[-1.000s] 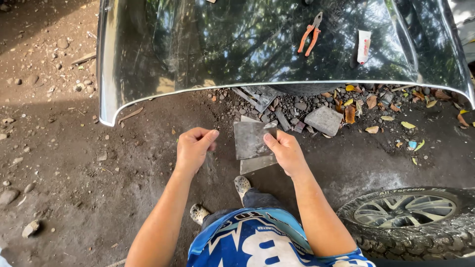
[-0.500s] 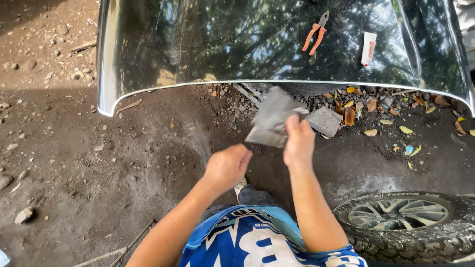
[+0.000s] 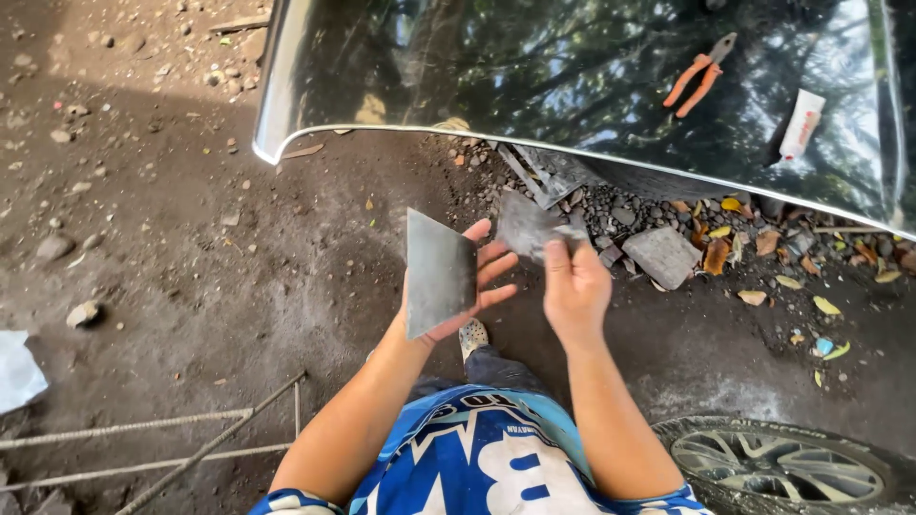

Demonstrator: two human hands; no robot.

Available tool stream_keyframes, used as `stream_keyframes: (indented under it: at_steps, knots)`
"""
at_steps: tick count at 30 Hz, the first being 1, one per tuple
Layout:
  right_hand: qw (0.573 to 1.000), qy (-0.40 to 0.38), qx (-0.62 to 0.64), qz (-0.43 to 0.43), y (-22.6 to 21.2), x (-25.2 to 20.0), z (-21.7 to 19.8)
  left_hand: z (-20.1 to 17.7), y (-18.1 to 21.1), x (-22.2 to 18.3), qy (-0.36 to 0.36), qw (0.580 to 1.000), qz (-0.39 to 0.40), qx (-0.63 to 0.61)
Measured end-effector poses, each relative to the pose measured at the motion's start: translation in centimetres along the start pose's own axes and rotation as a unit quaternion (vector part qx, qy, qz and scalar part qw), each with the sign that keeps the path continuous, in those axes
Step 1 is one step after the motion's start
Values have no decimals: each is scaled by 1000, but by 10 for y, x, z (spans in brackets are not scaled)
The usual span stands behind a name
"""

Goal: Mixing automotive body filler with hardener on a spreader in preparation for car body repair.

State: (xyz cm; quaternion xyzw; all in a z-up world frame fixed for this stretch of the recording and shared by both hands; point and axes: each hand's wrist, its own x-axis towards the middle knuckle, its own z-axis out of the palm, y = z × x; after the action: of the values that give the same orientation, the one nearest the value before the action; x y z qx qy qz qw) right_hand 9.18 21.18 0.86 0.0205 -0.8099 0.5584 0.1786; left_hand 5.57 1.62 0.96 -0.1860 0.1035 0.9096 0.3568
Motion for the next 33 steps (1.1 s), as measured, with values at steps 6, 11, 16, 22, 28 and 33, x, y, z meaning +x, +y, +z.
stream_keyframes:
  at_steps: [6,11,16,22,28,33]
  knots:
    - [963,54,232,125,42,5,-26,-57,-20,-11,-173,973,-40,150]
    - [888,38,374,264,13,27,-18,-94,-68,-51,-168,585,-101,787]
    - [869,-20,390,304,21,28,-8,-126,-37,-75,176,449,4,876]
    - [865,-124,392,289,25,50,19,-44,-54,-117,137,527,32,838]
    - [830,-250,396,302,24,64,57,-21,-37,-146,202,708,303,605]
    - [793,-329,393,329,15,63,96,-70,-22,-167,495,601,385,496]
